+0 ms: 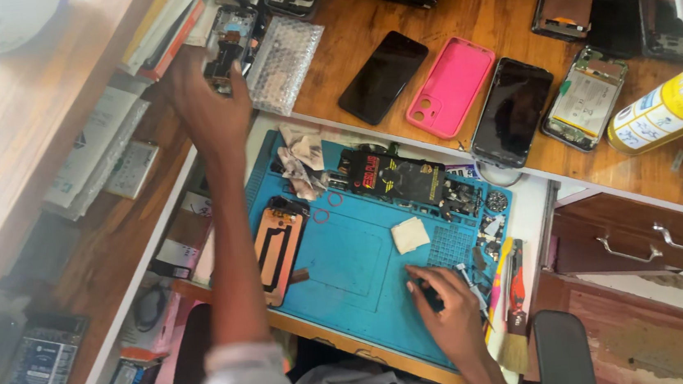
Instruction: The person wipes the screen of a smartphone using a cloth, then disassembles a second device by removing internal components and placing them on a work surface.
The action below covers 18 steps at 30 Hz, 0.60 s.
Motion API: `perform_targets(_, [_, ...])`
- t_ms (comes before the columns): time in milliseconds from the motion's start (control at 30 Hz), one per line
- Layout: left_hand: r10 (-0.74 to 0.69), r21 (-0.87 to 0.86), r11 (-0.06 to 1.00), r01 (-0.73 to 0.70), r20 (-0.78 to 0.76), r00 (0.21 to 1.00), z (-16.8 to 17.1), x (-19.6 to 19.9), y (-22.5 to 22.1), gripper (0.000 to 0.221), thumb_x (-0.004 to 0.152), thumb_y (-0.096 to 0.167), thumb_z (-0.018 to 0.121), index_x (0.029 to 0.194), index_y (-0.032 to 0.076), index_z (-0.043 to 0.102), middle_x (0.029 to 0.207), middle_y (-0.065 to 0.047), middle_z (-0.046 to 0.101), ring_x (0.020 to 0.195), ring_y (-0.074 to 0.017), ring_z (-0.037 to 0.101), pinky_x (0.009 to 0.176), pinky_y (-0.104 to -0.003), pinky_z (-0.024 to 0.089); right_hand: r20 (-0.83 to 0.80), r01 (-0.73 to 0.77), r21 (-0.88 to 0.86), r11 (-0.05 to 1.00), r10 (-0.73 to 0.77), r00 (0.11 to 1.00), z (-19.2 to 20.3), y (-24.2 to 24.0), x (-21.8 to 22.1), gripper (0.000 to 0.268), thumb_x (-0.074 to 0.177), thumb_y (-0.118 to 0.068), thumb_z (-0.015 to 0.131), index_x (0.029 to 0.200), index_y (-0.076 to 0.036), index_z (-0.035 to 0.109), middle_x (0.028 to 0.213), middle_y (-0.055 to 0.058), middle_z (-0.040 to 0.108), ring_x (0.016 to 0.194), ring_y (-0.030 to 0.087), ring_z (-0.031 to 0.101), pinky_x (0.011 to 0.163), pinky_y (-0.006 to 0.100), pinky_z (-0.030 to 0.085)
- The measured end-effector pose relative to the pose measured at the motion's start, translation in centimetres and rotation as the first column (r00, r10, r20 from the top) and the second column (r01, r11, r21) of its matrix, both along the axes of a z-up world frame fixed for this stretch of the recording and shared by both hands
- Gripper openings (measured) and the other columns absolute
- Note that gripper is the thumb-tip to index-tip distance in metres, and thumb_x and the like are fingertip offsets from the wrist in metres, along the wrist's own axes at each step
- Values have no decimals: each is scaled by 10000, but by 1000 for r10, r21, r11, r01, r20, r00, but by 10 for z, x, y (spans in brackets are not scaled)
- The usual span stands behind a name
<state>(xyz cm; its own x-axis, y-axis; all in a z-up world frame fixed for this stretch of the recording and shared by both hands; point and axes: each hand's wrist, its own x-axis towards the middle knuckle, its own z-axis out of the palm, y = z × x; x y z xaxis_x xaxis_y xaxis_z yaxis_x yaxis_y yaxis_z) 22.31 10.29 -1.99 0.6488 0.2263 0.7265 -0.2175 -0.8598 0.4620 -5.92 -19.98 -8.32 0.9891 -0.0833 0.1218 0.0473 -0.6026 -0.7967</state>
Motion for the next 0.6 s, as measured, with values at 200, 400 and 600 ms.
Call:
perform_targets(200, [-141, -24, 990, 139, -127, 982, -36, 69, 31, 650, 762, 251, 926, 1262, -5, 600, 1163, -241, 610, 1144, -459, 542, 988, -528, 433, -49, 16, 28, 999, -14, 999, 2, -1, 1, 289, 862, -143, 747, 1150, -132, 768, 1069, 52, 763, 873, 167, 750, 699, 304, 584])
perform_targets(400, [-208, -72, 978, 197, -202, 957, -74, 93, 65, 654, 795, 345, 934, 1271, 21, 623, 1191, -229, 671, 1153, -407, 637, 1019, -485, 499, -33, -2, 13, 1000, 3, 999, 3, -1, 1, 277, 887, -132, 743, 1163, -129, 758, 1069, 54, 758, 861, 161, 734, 694, 292, 568])
perform_targets(600, [-133, 11, 991, 135, -103, 986, -73, 106, 81, 783, 671, 414, 991, 1224, -23, 649, 1126, -248, 692, 1067, -429, 636, 937, -500, 497, -13, 46, -46, 998, -47, 999, 3, 6, 4, 259, 868, -122, 754, 1125, -134, 783, 1007, 40, 765, 812, 144, 716, 652, 291, 549])
